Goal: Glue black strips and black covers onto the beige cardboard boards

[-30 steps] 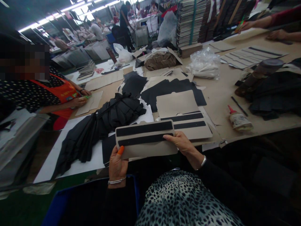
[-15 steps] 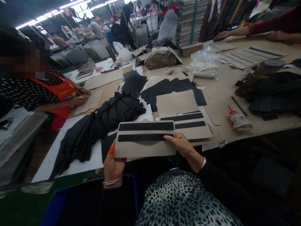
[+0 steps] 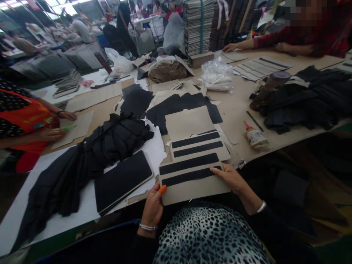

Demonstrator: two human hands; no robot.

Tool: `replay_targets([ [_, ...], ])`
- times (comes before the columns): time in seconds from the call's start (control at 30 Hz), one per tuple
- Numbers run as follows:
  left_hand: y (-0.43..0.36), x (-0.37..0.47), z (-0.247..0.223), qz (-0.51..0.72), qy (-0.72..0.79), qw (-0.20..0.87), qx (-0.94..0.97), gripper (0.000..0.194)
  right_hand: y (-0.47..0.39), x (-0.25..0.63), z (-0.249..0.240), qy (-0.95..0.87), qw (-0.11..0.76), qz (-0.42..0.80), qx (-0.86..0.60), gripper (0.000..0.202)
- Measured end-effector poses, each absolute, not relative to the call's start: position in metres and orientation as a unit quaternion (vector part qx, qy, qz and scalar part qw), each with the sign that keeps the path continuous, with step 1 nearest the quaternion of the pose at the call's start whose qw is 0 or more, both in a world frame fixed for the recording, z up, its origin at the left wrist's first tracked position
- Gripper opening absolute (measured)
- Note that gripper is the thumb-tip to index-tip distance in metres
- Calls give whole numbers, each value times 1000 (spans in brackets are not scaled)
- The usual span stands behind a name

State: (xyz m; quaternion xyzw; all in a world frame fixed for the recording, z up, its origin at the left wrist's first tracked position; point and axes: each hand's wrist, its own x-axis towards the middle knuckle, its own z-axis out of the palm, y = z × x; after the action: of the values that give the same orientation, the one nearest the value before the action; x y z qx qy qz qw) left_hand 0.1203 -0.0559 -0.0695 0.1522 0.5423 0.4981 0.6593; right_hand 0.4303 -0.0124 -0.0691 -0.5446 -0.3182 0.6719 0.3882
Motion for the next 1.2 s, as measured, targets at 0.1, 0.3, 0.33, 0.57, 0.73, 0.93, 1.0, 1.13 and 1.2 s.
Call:
replay_targets([
  [0.1,-52,125,-64,488,552,654,170,43,-17,433,-70,-309,401,662,-552,49],
  [0.3,-71,102,-56,504,554,641,170,45,-21,409,-76,-291,361,703,-539,49],
  [0.33,-77,93,-56,510,558,634,165,45,-21,402,-76,-293,343,717,-531,50],
  [0.57,-92,11,-47,702,544,459,34,31,-16,308,-67,-313,305,795,-420,52],
  [0.73,-103,31,-48,797,451,392,-89,24,-31,236,-83,-218,309,825,-420,52],
  [0.93,-129,111,-75,703,462,509,-181,26,-52,223,-100,-241,231,841,-426,52],
  [1.0,-132,118,-84,683,465,525,-203,30,-53,228,-100,-267,210,836,-430,52],
  [1.13,-138,103,-95,651,521,518,-189,34,-47,242,-98,-304,177,828,-436,47],
  [1.2,-145,92,-96,633,554,517,-159,35,-44,248,-97,-318,173,819,-445,47],
])
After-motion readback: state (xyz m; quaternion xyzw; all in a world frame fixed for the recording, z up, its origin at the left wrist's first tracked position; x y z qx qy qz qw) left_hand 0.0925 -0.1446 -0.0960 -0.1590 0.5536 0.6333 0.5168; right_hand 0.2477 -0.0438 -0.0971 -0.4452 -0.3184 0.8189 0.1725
